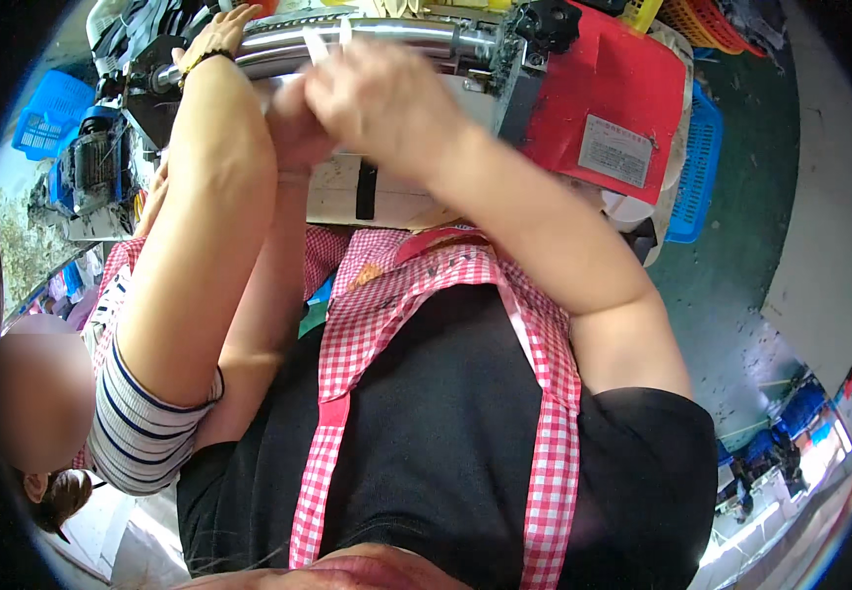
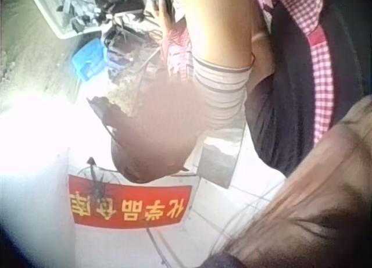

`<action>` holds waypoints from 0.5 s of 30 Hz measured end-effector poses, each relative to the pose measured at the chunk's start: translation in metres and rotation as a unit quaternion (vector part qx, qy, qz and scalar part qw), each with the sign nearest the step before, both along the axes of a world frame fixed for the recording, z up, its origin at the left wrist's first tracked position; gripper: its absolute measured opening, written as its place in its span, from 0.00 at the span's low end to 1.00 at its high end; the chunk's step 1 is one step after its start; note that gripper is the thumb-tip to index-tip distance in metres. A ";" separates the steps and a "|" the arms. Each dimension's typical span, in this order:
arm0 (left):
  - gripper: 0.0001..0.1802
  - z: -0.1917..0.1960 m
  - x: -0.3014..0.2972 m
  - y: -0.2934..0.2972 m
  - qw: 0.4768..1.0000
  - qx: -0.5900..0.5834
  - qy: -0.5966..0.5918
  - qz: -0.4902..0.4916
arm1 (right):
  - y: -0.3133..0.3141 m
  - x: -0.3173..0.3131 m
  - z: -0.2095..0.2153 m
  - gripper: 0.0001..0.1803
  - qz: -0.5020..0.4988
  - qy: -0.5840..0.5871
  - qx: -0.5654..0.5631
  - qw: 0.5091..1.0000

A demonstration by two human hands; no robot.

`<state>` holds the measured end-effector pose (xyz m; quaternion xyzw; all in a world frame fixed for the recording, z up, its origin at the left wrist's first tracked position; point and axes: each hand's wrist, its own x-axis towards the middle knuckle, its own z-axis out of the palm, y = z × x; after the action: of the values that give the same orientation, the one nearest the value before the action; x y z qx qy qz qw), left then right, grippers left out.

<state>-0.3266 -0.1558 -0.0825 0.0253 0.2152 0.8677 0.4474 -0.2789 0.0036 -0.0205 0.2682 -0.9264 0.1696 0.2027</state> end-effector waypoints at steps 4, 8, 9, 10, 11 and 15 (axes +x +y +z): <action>0.16 0.014 0.057 -0.009 0.975 -0.220 -0.029 0.003 | -0.015 0.061 -0.014 0.06 0.009 -0.058 -0.028 0.998; 0.15 -0.017 0.042 -0.008 0.975 -0.139 -0.161 -0.064 | -0.014 0.061 -0.019 0.05 -0.004 -0.072 -0.023 0.997; 0.14 -0.022 0.024 -0.006 0.974 -0.104 -0.183 -0.084 | -0.009 0.047 -0.018 0.05 -0.009 -0.064 -0.018 0.998; 0.14 -0.025 0.006 -0.004 0.972 -0.071 -0.203 -0.099 | -0.005 0.032 -0.017 0.05 -0.010 -0.054 -0.014 0.998; 0.11 -0.020 -0.013 0.003 0.966 -0.088 -0.216 -0.109 | 0.000 0.021 -0.012 0.06 -0.020 -0.046 0.029 0.998; 0.15 -0.005 -0.031 0.010 0.956 -0.203 -0.210 -0.010 | 0.053 -0.033 0.053 0.16 -0.063 -0.117 -0.076 0.988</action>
<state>-0.3580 -0.1459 -0.0873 -0.2464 0.2882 0.7869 0.4869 -0.3115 0.0566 0.0324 0.1712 -0.9433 0.2564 0.1232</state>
